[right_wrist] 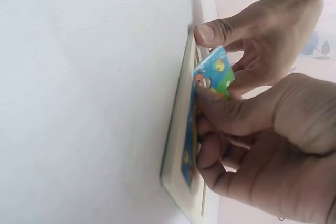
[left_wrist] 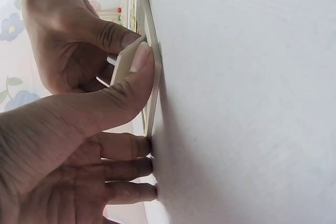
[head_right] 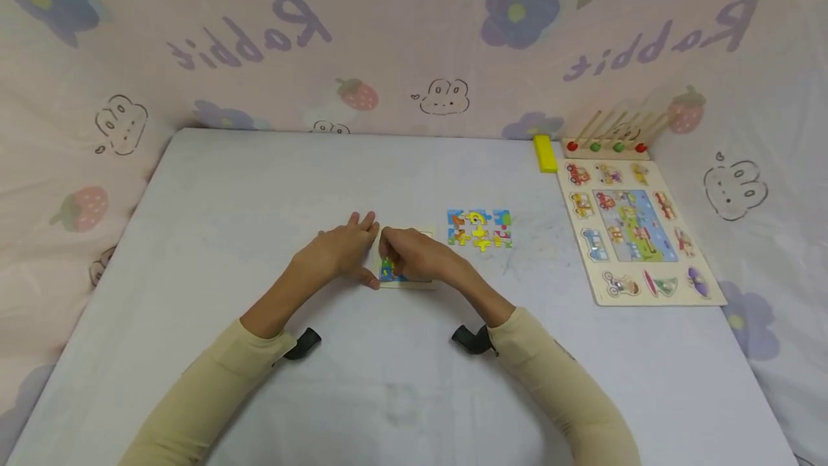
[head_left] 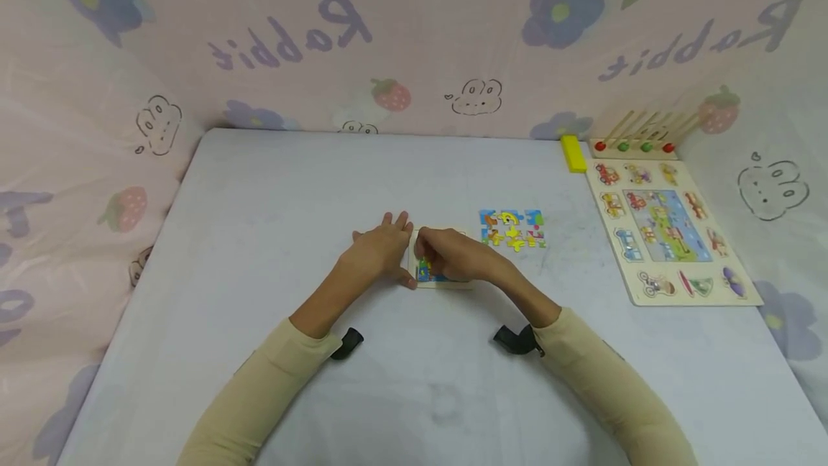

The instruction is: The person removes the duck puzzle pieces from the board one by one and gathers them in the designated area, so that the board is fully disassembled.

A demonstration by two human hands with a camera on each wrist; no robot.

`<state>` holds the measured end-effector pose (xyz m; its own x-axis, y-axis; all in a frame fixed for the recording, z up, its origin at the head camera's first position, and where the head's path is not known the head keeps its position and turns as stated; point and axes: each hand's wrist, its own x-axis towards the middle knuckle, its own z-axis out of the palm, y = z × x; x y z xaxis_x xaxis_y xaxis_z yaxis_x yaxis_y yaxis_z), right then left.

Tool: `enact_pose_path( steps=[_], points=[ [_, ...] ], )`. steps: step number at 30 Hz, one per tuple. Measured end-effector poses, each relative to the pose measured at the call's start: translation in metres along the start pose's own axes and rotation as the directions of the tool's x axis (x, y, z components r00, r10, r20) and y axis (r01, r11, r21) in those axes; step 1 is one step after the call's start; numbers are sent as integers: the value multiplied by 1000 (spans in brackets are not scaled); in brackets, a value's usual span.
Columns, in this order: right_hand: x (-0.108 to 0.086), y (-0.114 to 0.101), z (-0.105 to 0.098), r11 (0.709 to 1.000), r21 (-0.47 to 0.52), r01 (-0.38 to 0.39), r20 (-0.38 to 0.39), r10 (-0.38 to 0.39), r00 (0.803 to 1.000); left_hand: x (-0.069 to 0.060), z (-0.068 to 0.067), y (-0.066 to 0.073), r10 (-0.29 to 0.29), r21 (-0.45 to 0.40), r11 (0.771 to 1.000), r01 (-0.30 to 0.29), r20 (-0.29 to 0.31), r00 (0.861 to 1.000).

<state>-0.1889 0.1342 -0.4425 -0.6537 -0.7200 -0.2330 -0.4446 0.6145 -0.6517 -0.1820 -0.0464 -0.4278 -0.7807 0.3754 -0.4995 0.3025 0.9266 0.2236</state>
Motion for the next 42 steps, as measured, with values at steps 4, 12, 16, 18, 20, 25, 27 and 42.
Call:
enact_pose_path(
  steps=[4,12,16,18,20,25,27,42],
  points=[
    [-2,6,1,998,23,52,-18,-52,998,-1,0,1,-3,-2,1000,3,0,1000],
    [-5,12,-1,994,71,85,-12,-85,996,0,0,1,-7,-5,1000,7,0,1000],
    [-6,13,-2,990,85,109,-19,-107,994,0,0,0,-11,-5,1000,11,2,1000],
    [-5,13,-3,988,93,121,-21,-119,993,1,0,0,-11,-2,1000,11,3,1000],
    [-5,14,-3,986,100,130,-20,-129,991,1,0,0,-12,-2,1000,12,4,1000],
    [-7,16,-6,972,167,167,-38,-163,986,1,0,0,-16,-5,1000,17,14,1000],
    [-12,17,-10,966,196,166,-59,-157,986,1,0,0,-19,-1,1000,19,18,1000],
    [-76,63,-49,992,84,-95,-152,107,982,0,0,2,-20,15,1000,20,0,1000]
  ],
)
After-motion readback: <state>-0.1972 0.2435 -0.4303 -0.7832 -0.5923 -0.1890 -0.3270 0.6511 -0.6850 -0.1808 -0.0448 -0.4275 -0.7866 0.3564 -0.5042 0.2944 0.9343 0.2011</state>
